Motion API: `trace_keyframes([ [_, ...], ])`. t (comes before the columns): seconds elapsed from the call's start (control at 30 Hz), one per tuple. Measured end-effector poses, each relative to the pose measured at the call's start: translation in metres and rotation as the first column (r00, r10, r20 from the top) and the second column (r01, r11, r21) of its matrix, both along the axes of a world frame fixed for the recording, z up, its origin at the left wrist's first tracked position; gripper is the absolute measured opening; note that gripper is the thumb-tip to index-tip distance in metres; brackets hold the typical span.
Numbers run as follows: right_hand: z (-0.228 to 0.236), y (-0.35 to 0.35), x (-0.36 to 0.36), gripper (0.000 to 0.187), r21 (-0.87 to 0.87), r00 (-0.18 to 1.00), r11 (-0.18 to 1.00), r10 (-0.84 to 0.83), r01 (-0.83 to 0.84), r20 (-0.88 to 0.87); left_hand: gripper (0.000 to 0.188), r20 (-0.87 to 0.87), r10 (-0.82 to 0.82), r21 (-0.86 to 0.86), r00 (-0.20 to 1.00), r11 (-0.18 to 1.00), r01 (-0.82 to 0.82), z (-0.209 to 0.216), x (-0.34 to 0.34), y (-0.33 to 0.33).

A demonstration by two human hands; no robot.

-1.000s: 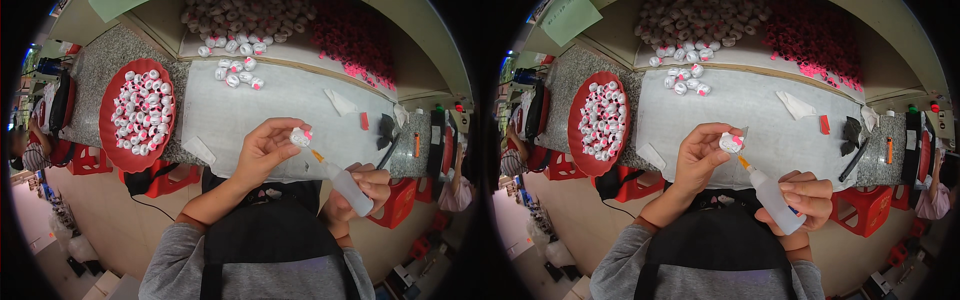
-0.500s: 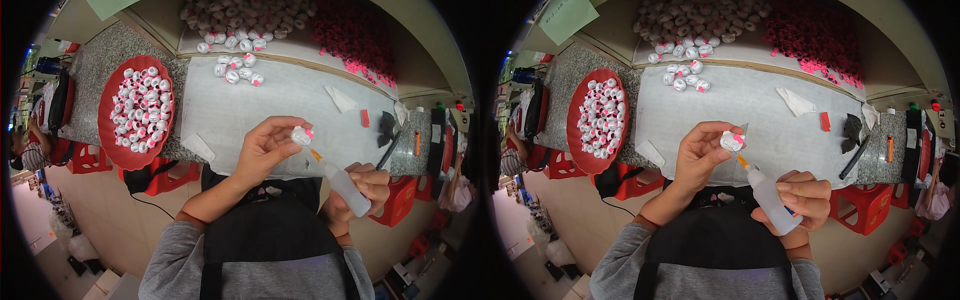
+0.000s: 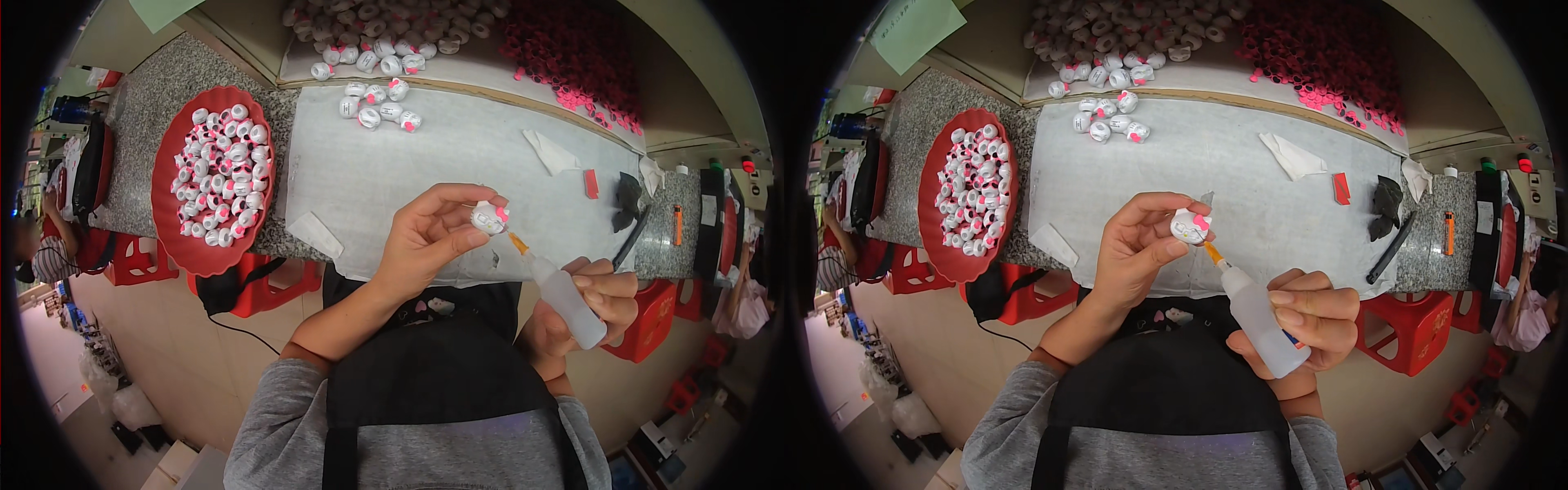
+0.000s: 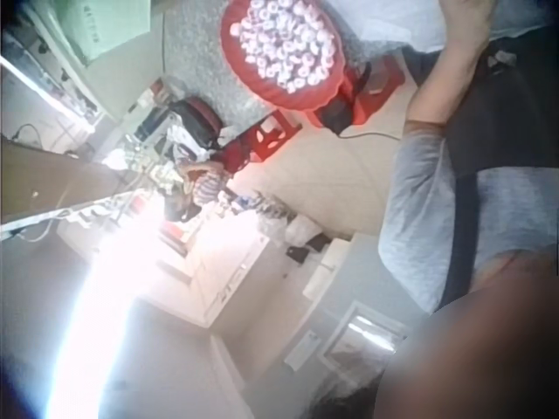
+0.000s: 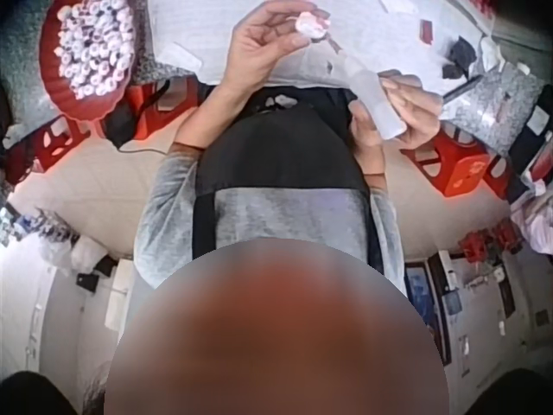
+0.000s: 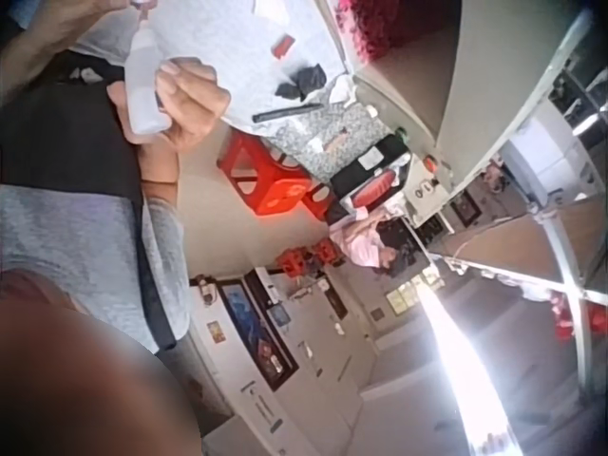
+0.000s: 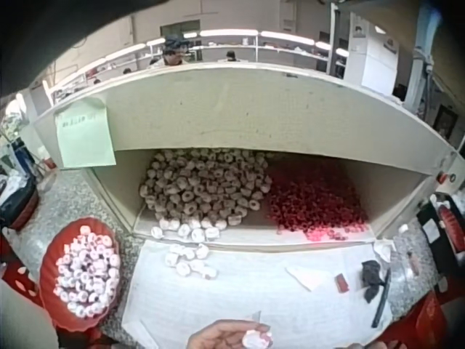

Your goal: Apply glue or paint detail to small plastic toy heads using a precision applicator bottle at a factory workbench.

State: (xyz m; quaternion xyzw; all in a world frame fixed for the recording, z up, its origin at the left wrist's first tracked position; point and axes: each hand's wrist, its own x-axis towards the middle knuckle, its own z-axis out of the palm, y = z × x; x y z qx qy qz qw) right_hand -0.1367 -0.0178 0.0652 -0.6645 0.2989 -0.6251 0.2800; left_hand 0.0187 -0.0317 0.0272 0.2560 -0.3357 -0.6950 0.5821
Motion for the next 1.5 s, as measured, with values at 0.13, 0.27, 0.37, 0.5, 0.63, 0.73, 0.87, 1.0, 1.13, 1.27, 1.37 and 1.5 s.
trace_keyframes([
  [0.13,0.0,-0.001,0.0,0.043,-0.005,1.0,1.0,0.019,-0.019,-0.015,0.033,0.0,0.001,0.01,1.0,1.0,-0.001,0.0,-0.001,0.001],
  [0.27,0.0,-0.001,-0.001,0.043,-0.01,0.999,1.0,0.028,-0.028,-0.017,0.033,0.006,-0.003,0.02,1.0,1.0,0.003,0.0,-0.002,0.001],
  [0.37,0.0,-0.002,-0.001,0.044,-0.006,1.0,1.0,0.029,-0.029,-0.007,0.033,0.027,0.014,-0.019,1.0,1.0,-0.014,0.0,-0.003,0.001],
  [0.5,-0.001,-0.001,0.0,0.043,-0.002,1.0,1.0,0.024,-0.024,-0.014,0.031,0.1,0.059,-0.129,0.993,0.991,-0.046,-0.003,-0.003,0.0],
  [0.63,-0.004,-0.004,0.01,0.033,-0.082,0.997,0.994,-0.067,0.071,0.043,0.03,0.183,0.079,-0.18,0.98,0.983,-0.046,-0.001,-0.003,0.0],
  [0.73,-0.005,-0.002,0.008,0.033,-0.051,0.998,0.997,-0.062,0.063,0.029,0.029,0.202,0.102,-0.184,0.974,0.981,-0.065,-0.002,-0.003,0.0],
  [0.87,-0.003,-0.003,0.006,0.032,-0.054,0.998,0.997,-0.056,0.058,0.024,0.029,0.228,0.127,-0.198,0.965,0.977,-0.081,-0.005,-0.002,-0.001],
  [1.0,-0.002,-0.003,0.001,0.041,0.014,0.999,0.999,-0.032,0.032,0.011,0.03,0.222,0.136,-0.209,0.966,0.974,-0.089,-0.004,-0.001,-0.002],
  [1.13,0.0,-0.017,-0.003,0.039,0.131,0.988,0.986,-0.118,0.104,0.1,0.032,0.207,0.191,-0.238,0.96,0.961,-0.14,-0.005,0.008,-0.006],
  [1.27,-0.001,-0.057,-0.009,0.022,0.426,0.999,0.904,-0.047,0.031,0.027,0.034,0.144,0.276,-0.093,0.95,0.96,-0.264,-0.005,0.022,-0.009],
  [1.37,-0.01,-0.108,-0.013,0.022,0.583,0.988,0.811,0.121,-0.039,-0.101,0.034,0.111,0.293,-0.076,0.95,0.955,-0.286,-0.004,0.027,-0.009],
  [1.5,-0.029,-0.168,-0.006,0.019,0.223,0.711,0.91,-0.103,0.35,-0.696,0.033,0.086,0.289,-0.075,0.953,0.956,-0.283,0.001,0.026,-0.007],
])
